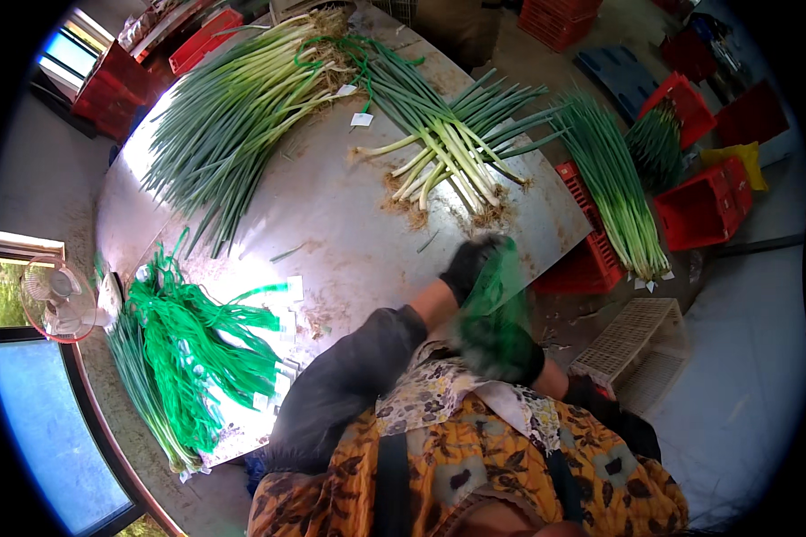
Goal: The person organizes bundles of green onions on a metal table, secures them with green plastic ties, and places the finished bundles into red plastic crates.
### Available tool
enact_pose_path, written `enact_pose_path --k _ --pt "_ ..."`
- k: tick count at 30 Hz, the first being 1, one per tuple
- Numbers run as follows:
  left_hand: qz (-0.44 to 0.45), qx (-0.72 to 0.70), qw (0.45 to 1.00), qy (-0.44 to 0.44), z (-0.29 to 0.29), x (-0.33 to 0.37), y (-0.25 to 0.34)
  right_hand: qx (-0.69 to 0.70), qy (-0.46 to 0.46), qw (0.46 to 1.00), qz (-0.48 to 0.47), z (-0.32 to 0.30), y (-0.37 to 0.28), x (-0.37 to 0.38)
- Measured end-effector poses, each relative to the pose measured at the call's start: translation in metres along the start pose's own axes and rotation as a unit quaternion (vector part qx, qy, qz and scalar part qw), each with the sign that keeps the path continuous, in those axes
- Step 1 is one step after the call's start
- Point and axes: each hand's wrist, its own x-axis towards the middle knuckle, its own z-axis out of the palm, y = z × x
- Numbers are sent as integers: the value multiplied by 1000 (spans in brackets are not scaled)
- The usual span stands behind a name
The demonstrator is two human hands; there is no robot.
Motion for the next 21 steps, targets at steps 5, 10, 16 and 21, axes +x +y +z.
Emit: enact_pose_path --k 5,10,16,21 --pt "-87 4 995 -42 37 -17 -41 -679 -73 707 -185 47 -102 50" --pt "-247 -195 949 -6 -3 23 -16 -684 370 543 -315 -171 -210 54" --pt "-213 113 969 58 13 89 0 -806 432 402 -47 -298 -195 118" --pt "-32 522 852 -9 4 78 -48 -802 269 475 -241 -294 -187 144"
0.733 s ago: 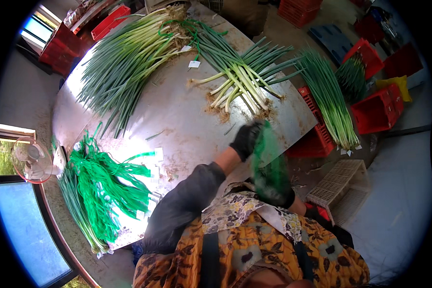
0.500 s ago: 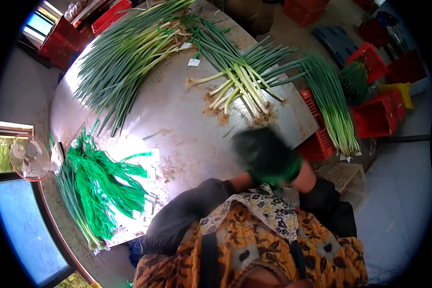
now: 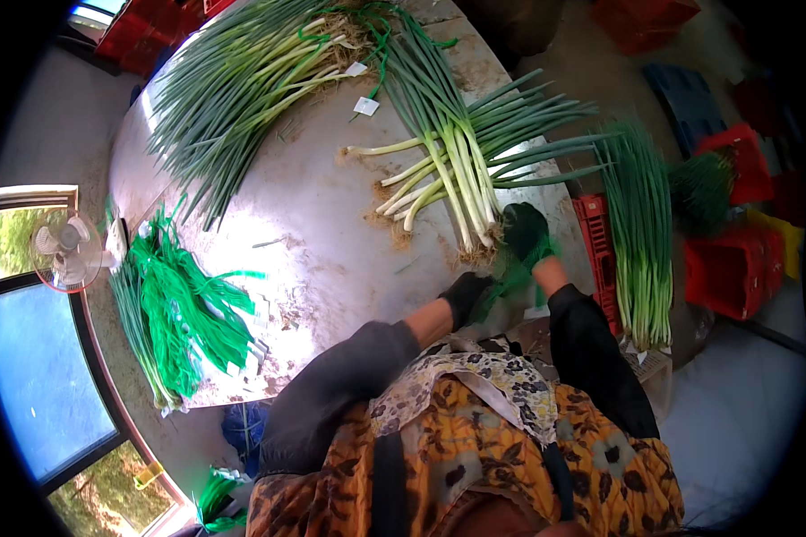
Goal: The person organizes bundles of green onions on a metal table, secures them with green plastic ties, and places the finished bundles into red plastic crates.
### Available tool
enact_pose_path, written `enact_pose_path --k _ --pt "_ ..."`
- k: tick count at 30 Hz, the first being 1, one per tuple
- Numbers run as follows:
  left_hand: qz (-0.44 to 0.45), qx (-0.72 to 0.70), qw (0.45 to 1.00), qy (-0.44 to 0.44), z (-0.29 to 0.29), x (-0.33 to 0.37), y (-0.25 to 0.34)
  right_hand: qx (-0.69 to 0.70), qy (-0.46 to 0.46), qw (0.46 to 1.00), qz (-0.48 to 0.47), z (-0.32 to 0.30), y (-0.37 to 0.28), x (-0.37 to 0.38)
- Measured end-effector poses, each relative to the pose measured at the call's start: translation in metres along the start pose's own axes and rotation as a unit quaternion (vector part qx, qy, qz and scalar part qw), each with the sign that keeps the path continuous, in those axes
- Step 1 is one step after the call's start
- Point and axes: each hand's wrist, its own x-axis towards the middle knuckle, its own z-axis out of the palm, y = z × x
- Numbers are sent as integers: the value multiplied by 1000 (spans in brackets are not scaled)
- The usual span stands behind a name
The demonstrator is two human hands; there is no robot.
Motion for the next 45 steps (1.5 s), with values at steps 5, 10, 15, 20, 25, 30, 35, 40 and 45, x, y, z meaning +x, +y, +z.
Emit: enact_pose_path --k 5,10,15,20,25,30,35,40,45 --pt "-307 -332 887 93 -48 -32 11 36 -175 983 30 -17 -7 6" --pt "-199 -85 914 343 -18 6 -29 96 -105 982 120 -10 -38 32" --pt "-101 -57 953 279 -6 48 -46 272 -216 899 266 -27 -74 50" --pt "-103 -154 962 199 -27 39 -36 322 -257 897 160 3 -27 64" --pt "-218 -224 945 94 -31 0 -15 402 -234 858 217 10 -26 42" --pt "-179 -472 858 -90 -1 -18 -33 262 -61 961 60 -28 -80 -3" --pt "-153 -330 926 -97 5 -29 -42 302 -13 952 -45 -112 -151 -24" --pt "-86 -43 982 161 -53 -17 -45 187 26 975 -120 -132 -199 -91" --pt "-42 7 976 213 -136 -76 59 114 143 966 -182 -108 -209 -163"
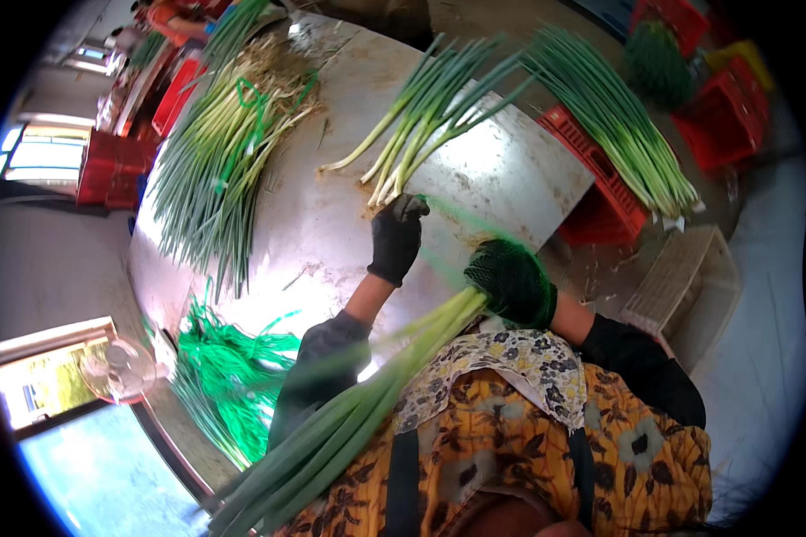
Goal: The person organizes bundles of green onions on a metal table, secures them with green plastic ties, and places the finished bundles into red plastic crates.
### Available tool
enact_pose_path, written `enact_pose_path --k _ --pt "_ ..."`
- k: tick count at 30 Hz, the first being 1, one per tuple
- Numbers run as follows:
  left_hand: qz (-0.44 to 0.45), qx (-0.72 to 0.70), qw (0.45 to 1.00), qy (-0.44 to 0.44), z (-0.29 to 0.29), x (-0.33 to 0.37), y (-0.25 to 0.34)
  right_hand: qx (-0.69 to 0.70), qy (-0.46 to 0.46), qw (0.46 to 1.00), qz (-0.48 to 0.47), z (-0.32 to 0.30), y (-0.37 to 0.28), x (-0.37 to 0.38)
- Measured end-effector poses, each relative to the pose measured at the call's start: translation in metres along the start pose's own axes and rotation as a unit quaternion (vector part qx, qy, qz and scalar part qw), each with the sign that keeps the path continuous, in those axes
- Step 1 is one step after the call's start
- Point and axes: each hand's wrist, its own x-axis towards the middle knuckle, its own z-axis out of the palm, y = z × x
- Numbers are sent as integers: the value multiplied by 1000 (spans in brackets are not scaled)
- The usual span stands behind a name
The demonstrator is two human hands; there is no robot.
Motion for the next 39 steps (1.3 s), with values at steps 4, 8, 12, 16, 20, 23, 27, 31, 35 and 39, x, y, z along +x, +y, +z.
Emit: enact_pose_path --k 4,8,12,16,20,23,27,31,35,39 --pt "34 -129 991 3 -21 -59 63 121 47 980 151 25 -18 -55" --pt "-110 -611 765 -171 2 -95 62 108 118 957 243 32 -18 -99" --pt "-81 -406 860 -298 -4 -125 71 -51 144 967 204 21 -12 -127" --pt "-40 -290 904 -310 4 -146 82 -18 111 976 186 -10 -22 -145" --pt "-72 -245 917 -307 21 -165 95 432 205 771 422 -38 1 -233" --pt "-55 -241 929 -275 39 -171 95 362 342 770 398 -58 36 -324" --pt "-90 -272 908 -307 67 -180 111 415 285 710 493 -72 -29 -316" --pt "-34 -205 927 -312 96 -189 136 48 -22 901 431 -18 10 -373" --pt "-141 -239 921 -272 109 -196 152 300 265 701 590 -30 60 -475" --pt "-52 -184 965 -180 131 -202 161 -63 239 746 619 -120 6 -415"
